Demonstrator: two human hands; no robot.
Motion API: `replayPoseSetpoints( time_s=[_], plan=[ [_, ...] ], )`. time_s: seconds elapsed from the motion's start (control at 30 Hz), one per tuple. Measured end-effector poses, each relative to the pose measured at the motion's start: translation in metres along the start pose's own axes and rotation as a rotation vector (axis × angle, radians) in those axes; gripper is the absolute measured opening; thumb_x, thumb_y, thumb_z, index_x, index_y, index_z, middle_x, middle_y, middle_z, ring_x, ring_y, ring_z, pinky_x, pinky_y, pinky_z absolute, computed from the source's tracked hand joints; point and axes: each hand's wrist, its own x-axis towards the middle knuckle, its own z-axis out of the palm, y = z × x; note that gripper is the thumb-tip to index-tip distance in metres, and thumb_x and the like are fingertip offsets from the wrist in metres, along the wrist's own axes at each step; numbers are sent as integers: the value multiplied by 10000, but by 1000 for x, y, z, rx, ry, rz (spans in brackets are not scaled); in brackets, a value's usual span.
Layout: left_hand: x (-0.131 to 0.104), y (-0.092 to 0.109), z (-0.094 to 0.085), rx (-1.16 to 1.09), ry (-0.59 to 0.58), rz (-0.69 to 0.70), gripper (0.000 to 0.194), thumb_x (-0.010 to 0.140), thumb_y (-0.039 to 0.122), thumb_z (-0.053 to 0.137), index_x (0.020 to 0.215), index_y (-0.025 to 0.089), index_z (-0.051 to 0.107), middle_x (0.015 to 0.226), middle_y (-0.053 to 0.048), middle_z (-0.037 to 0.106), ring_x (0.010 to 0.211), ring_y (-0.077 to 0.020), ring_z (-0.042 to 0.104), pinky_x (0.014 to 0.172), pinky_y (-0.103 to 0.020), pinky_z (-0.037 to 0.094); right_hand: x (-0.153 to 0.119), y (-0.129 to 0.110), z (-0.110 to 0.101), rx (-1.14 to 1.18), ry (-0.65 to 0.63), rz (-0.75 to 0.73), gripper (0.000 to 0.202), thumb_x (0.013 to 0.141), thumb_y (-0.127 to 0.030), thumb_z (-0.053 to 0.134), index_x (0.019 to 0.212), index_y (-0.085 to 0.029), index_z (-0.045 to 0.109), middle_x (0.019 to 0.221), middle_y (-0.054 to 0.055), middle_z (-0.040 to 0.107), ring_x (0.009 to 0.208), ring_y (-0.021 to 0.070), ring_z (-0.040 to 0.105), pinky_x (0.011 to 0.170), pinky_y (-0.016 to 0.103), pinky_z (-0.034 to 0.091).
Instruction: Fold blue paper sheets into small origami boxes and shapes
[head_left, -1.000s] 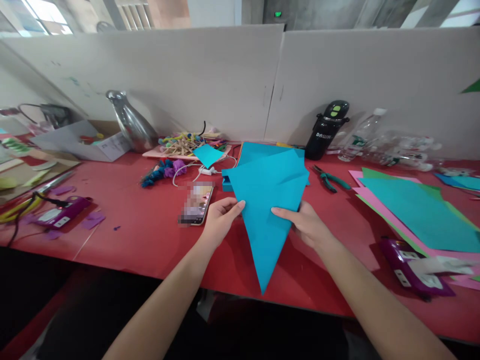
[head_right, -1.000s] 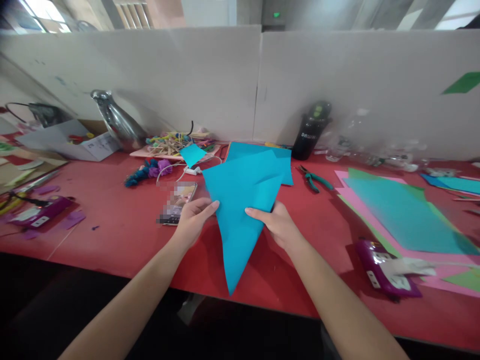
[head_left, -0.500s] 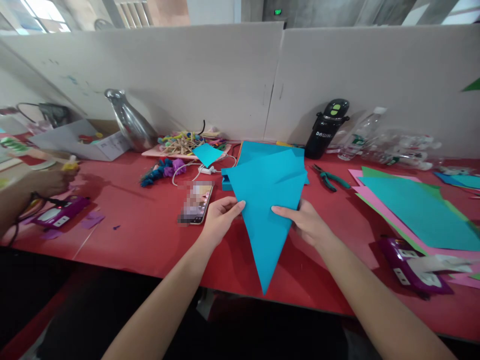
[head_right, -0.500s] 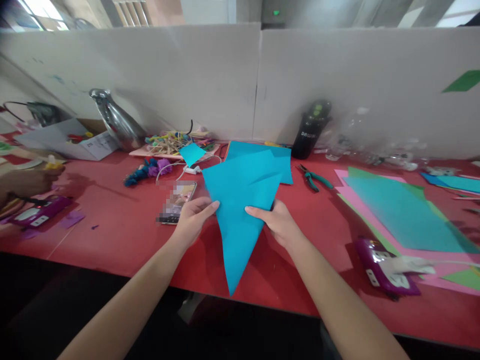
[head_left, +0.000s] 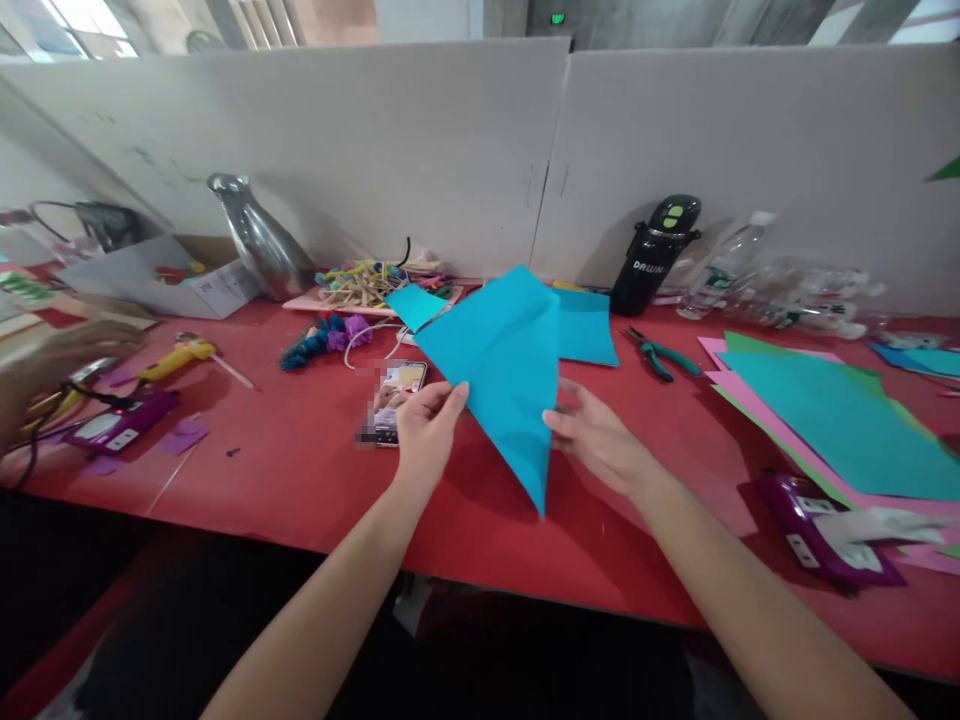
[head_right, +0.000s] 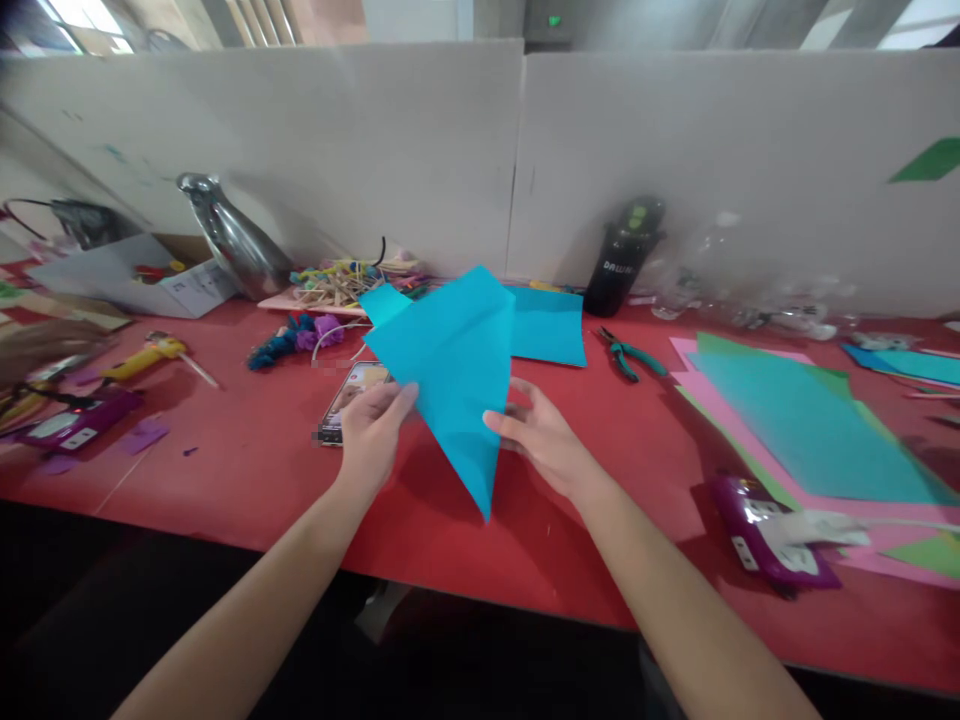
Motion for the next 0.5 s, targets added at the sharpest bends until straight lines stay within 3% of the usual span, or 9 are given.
replayPoseSetpoints(
  time_s=[0.07,0.13,0.3,0.5],
  plan=[
    [2,2,0,1,102,48,200,808,373,756,810,173,756,753,-17,678,720,-150,620,703,-286,553,-2,4,4,-31,-74,12,854,661,-334,883,1395,-326,446,1174,50,717,1094,289,686,963,512,549],
    [4,4,0,-23,124,62,192,811,369,752,814,177,761,769,-21,679,729,-149,618,700,-284,554,-3,7,7,-66,-141,1,899,633,-301,902,1405,-322,444,1164,54,718,1037,285,703,951,518,557],
    [11,15,-4,-74,137,47,226,784,350,769,666,178,683,655,7,556,625,-117,553,562,-235,512,0,8,0,-108,-174,32,608,724,-370,841,1259,-255,573,987,54,757,789,239,737,785,451,617],
    [19,19,-14,-157,99,-40,263,748,321,791,628,172,610,637,27,455,565,-89,505,482,-206,474,-1,-1,-7,-105,-186,94,401,815,-415,768,1129,-213,625,825,64,765,691,195,728,658,323,586]
  ],
)
